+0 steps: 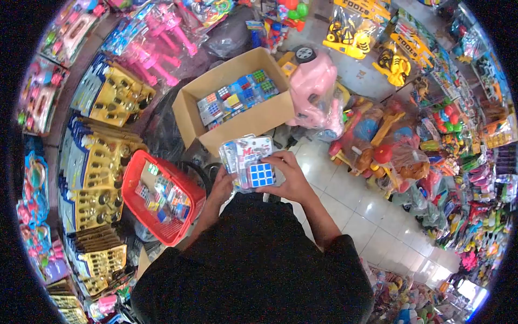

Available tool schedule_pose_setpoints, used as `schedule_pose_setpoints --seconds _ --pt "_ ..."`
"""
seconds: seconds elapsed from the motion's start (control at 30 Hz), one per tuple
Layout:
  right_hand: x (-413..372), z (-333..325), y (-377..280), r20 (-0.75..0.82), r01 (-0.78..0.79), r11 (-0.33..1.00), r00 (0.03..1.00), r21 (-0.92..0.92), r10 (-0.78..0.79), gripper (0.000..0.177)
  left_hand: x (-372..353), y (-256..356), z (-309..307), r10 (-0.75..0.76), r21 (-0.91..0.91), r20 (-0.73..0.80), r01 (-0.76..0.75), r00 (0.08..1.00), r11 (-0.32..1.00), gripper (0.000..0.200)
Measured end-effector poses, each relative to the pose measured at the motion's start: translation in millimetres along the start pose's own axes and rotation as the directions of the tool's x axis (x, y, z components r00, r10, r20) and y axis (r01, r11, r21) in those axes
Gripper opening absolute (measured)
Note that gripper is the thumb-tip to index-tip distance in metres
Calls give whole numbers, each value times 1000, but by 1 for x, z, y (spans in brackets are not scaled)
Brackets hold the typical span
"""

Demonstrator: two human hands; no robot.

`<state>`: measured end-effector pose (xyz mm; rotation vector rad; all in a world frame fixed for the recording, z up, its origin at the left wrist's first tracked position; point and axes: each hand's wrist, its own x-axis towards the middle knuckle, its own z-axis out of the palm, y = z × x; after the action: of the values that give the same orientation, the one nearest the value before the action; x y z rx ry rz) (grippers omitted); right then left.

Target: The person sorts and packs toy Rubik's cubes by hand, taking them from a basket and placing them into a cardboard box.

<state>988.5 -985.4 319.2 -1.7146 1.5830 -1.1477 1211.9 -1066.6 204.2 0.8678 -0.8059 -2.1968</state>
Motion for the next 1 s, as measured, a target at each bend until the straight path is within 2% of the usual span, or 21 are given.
schedule_pose_setpoints --seconds 0.1,0.2,0.27,0.37,0.5,0.53,0.57,0.63,0.73,0.83,0.93,1.0 --pt "36 -8 -4 65 2 1000 998 -12 -1 64 30 26 -5 -59 -41 13 60 998 997 65" --pt "75 -17 -7 134 53 999 989 10 -54 60 61 42 -19 64 19 66 -66 996 998 69" --pt "104 -21 1 159 119 991 979 67 -128 58 77 53 -31 68 -51 55 -65 996 997 67" --pt "142 -31 13 182 71 996 981 -46 -62 57 90 62 -47 53 -151 35 -47 998 987 64" --pt "200 -41 65 74 16 996 997 -86 -10 58 100 62 -70 134 -228 -57 -144 989 963 62" --pt "216 -41 94 82 46 990 996 -132 -35 61 99 59 -77 138 -230 -88 -155 987 961 62" --pt "237 -40 111 102 121 976 989 -183 -104 60 100 57 -83 146 -228 -117 -169 982 959 63" --pt "273 -28 139 142 79 971 989 -227 -48 58 101 68 -79 166 -238 -170 -204 971 950 65" --pt "314 -7 216 370 238 881 926 -408 -79 59 107 78 -72 218 -218 -257 -276 942 936 65" --pt "327 18 268 552 153 805 798 -573 242 60 113 83 -70 237 -214 -339 -320 911 923 67" --pt "335 37 291 550 90 648 624 -756 555 63 125 86 -61 239 -276 -397 -363 886 890 66" --pt "329 41 332 611 173 660 596 -732 521 62 134 89 -54 224 -316 -405 -365 887 875 65"
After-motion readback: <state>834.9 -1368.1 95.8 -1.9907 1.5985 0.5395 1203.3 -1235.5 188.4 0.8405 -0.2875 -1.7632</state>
